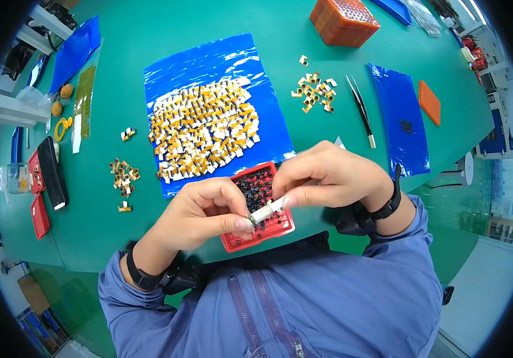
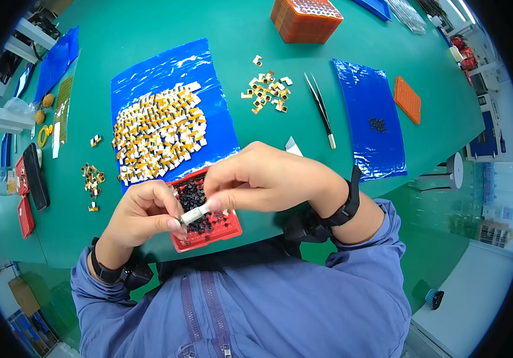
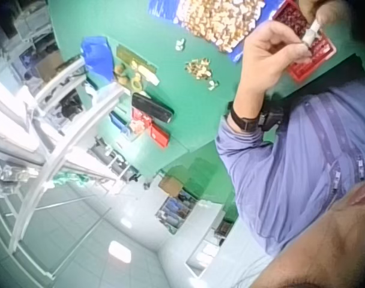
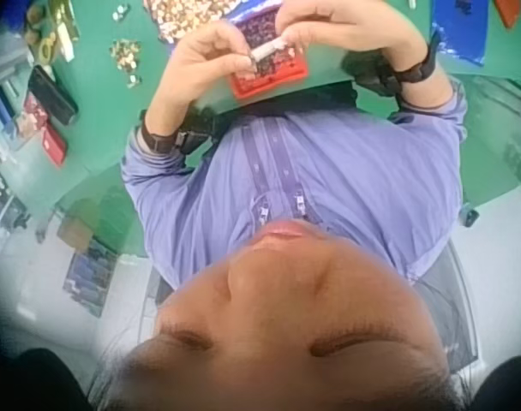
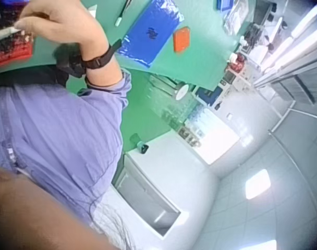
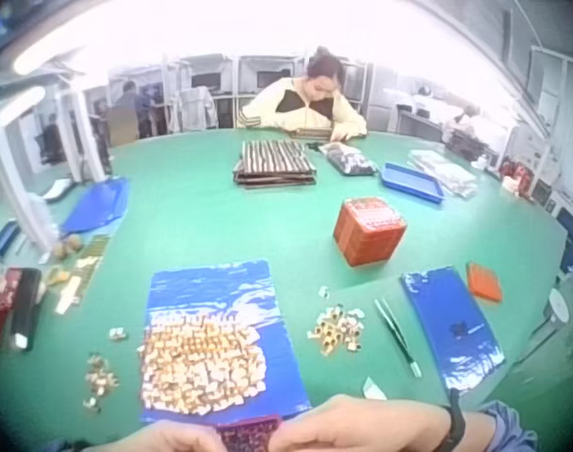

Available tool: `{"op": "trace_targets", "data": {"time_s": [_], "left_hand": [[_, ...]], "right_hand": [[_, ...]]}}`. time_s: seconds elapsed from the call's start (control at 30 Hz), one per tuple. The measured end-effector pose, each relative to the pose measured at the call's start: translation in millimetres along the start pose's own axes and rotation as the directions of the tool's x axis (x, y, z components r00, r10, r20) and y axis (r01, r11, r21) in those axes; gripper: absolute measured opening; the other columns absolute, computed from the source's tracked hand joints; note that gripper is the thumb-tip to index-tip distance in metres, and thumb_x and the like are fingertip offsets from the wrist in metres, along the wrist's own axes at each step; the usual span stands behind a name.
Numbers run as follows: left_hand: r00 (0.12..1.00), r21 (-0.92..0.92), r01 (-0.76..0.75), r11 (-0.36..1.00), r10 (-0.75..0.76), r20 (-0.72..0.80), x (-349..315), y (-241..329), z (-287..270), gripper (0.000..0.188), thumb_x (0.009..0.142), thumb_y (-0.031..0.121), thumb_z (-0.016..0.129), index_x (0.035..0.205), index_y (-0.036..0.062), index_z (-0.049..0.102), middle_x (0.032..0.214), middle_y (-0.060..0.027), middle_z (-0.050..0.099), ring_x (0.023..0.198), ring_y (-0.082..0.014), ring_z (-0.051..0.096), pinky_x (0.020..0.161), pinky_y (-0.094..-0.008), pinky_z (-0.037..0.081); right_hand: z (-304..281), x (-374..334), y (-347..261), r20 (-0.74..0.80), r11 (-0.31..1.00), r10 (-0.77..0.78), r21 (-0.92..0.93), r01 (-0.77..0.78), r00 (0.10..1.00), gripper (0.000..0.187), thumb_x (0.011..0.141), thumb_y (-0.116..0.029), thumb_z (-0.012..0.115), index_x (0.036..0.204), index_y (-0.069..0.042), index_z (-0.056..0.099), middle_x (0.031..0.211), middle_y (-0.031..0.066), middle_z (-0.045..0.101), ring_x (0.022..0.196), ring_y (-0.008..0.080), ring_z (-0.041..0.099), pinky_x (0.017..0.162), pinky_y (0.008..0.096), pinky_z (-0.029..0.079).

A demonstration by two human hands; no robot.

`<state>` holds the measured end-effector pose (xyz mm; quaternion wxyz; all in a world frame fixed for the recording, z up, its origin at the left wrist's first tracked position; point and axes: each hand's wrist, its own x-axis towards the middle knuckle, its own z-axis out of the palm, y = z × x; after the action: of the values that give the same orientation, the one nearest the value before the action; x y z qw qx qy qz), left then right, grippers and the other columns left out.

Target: The person uses a white cylindrical tool to pick up small black components from a red tray and places them onto a blue mat. The person repeatedly handles the components one by one, moving them from the tray to the mat in a repetitive assembly process.

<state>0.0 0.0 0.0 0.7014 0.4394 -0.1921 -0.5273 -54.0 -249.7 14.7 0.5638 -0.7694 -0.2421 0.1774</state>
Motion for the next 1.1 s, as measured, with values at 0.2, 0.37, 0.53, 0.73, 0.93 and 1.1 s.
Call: {"op": "trace_targets", "data": {"time_s": [0.2, 0.37, 0.53, 0.73, 0.93, 1.1], "left_hand": [[0.993, 0.205, -0.048, 0.978, 0.069, -0.096, -0.4, 1.8, 3.5, 0.013, 0.077, -0.008, 0.066, 0.081, -0.0002, 0.056, 0.079, -0.0129, 0.064, 0.074, -0.0175, 0.064, 0.066, -0.0284, 0.053], [0.986, 0.463, -0.099, 0.881, 0.151, -0.077, -0.2, -0.5, 1.5, 0.015, 0.072, -0.012, 0.067, 0.076, 0.0016, 0.061, 0.081, -0.011, 0.066, 0.076, -0.0162, 0.062, 0.067, -0.0274, 0.049], [0.969, 0.564, -0.208, 0.799, 0.247, 0.008, 0.3, 0.4, 1.9, 0.015, 0.067, -0.011, 0.068, 0.074, 0.0021, 0.064, 0.083, -0.0101, 0.067, 0.076, -0.0159, 0.063, 0.068, -0.0272, 0.049], [0.972, 0.565, -0.204, 0.799, 0.233, 0.021, 0.0, 2.3, 3.0, 0.015, 0.065, -0.009, 0.068, 0.073, 0.0024, 0.064, 0.084, -0.0111, 0.068, 0.075, -0.0164, 0.063, 0.068, -0.0271, 0.049], [0.971, 0.585, -0.22, 0.781, 0.233, 0.053, -0.3, 4.1, 2.7, 0.014, 0.067, -0.006, 0.067, 0.076, 0.0034, 0.065, 0.083, -0.0093, 0.068, 0.076, -0.0169, 0.065, 0.068, -0.0272, 0.05], [0.969, 0.584, -0.228, 0.779, 0.237, 0.062, -0.2, 3.4, 2.1, 0.013, 0.068, -0.005, 0.067, 0.077, 0.0039, 0.065, 0.083, -0.0082, 0.069, 0.076, -0.0171, 0.066, 0.068, -0.027, 0.05]], "right_hand": [[-2.4, 1.4, -2.0, -0.124, 0.99, -0.035, -0.143, 0.017, 0.992, 0.013, 0.077, -0.013, 0.073, 0.082, -0.004, 0.065, 0.067, 0.0016, 0.058, 0.054, 0.0109, 0.051, 0.048, 0.0252, 0.038], [-5.2, 1.9, -4.5, -0.19, 0.986, 0.031, -0.153, -0.061, 0.981, 0.014, 0.079, -0.016, 0.07, 0.079, -0.005, 0.062, 0.06, 0.0026, 0.054, 0.052, 0.0118, 0.05, 0.049, 0.0248, 0.039], [-4.9, 2.3, -3.6, -0.204, 0.989, 0.041, -0.133, -0.069, 0.978, 0.015, 0.079, -0.016, 0.07, 0.079, -0.004, 0.061, 0.06, 0.0029, 0.054, 0.053, 0.0118, 0.051, 0.049, 0.0248, 0.04], [-4.1, 1.9, -2.1, -0.211, 0.988, 0.031, -0.142, -0.062, 0.977, 0.015, 0.079, -0.016, 0.07, 0.078, -0.004, 0.061, 0.06, 0.0037, 0.054, 0.053, 0.0129, 0.052, 0.049, 0.0253, 0.041], [-4.6, 2.6, -3.0, -0.207, 0.988, 0.026, -0.146, -0.057, 0.978, 0.015, 0.079, -0.015, 0.069, 0.077, -0.003, 0.06, 0.06, 0.0042, 0.054, 0.053, 0.0129, 0.052, 0.049, 0.0253, 0.041], [-4.8, 2.6, -3.1, -0.215, 0.989, 0.019, -0.139, -0.05, 0.976, 0.015, 0.079, -0.014, 0.069, 0.077, -0.002, 0.06, 0.061, 0.0043, 0.055, 0.053, 0.0123, 0.052, 0.049, 0.0248, 0.041]]}}
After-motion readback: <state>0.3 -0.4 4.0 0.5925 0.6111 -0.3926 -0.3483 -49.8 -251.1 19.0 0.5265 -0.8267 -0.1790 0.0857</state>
